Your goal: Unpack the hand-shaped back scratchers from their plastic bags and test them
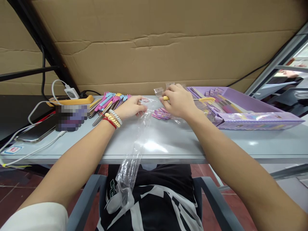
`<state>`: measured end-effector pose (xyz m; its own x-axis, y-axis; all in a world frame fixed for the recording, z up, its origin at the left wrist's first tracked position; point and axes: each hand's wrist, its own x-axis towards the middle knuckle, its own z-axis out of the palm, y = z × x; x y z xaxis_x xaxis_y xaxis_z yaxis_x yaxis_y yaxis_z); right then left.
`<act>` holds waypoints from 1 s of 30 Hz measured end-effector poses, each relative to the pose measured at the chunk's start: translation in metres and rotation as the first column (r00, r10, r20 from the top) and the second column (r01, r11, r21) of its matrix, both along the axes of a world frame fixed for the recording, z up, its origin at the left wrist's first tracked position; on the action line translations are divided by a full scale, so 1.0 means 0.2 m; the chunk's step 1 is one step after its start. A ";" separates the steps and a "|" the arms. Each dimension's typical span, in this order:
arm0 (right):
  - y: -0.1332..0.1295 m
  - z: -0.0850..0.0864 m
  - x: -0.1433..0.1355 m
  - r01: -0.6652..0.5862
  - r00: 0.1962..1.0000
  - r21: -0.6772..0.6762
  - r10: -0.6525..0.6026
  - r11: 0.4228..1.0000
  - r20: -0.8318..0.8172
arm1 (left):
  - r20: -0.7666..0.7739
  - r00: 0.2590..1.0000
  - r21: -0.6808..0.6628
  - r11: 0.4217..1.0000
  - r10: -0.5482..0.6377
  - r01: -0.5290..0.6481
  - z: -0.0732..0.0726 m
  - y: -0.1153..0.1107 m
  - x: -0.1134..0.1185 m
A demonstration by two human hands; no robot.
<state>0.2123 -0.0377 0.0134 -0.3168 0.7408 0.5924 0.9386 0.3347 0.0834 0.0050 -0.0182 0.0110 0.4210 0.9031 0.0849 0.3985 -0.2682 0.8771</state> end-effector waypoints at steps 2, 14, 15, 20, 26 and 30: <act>-0.02 0.01 -0.02 -0.078 0.996 -0.006 0.078 0.997 -0.044 | 0.010 0.999 -0.005 0.999 -0.045 0.045 0.00 0.00 0.00; -0.05 0.01 -0.05 -0.154 0.988 -0.076 0.154 0.985 -0.010 | 0.047 0.997 -0.013 0.998 -0.067 0.068 0.00 -0.03 0.02; -0.05 0.00 -0.05 -0.150 0.989 -0.052 0.149 0.987 -0.023 | 0.059 0.998 -0.007 0.999 -0.032 0.033 0.00 -0.02 0.02; -0.11 0.02 -0.08 -0.112 0.993 0.044 0.114 0.993 -0.039 | 0.265 0.929 0.036 0.961 0.257 -0.276 0.00 0.02 0.02; -0.23 0.06 -0.15 -0.083 0.993 -0.045 0.086 0.996 0.086 | 0.475 0.735 -0.016 0.840 0.483 -0.542 0.00 0.08 -0.02; -0.25 0.05 -0.19 -0.025 0.982 -0.158 0.053 0.987 0.182 | 0.540 0.675 -0.048 0.819 0.503 -0.572 0.01 0.10 -0.03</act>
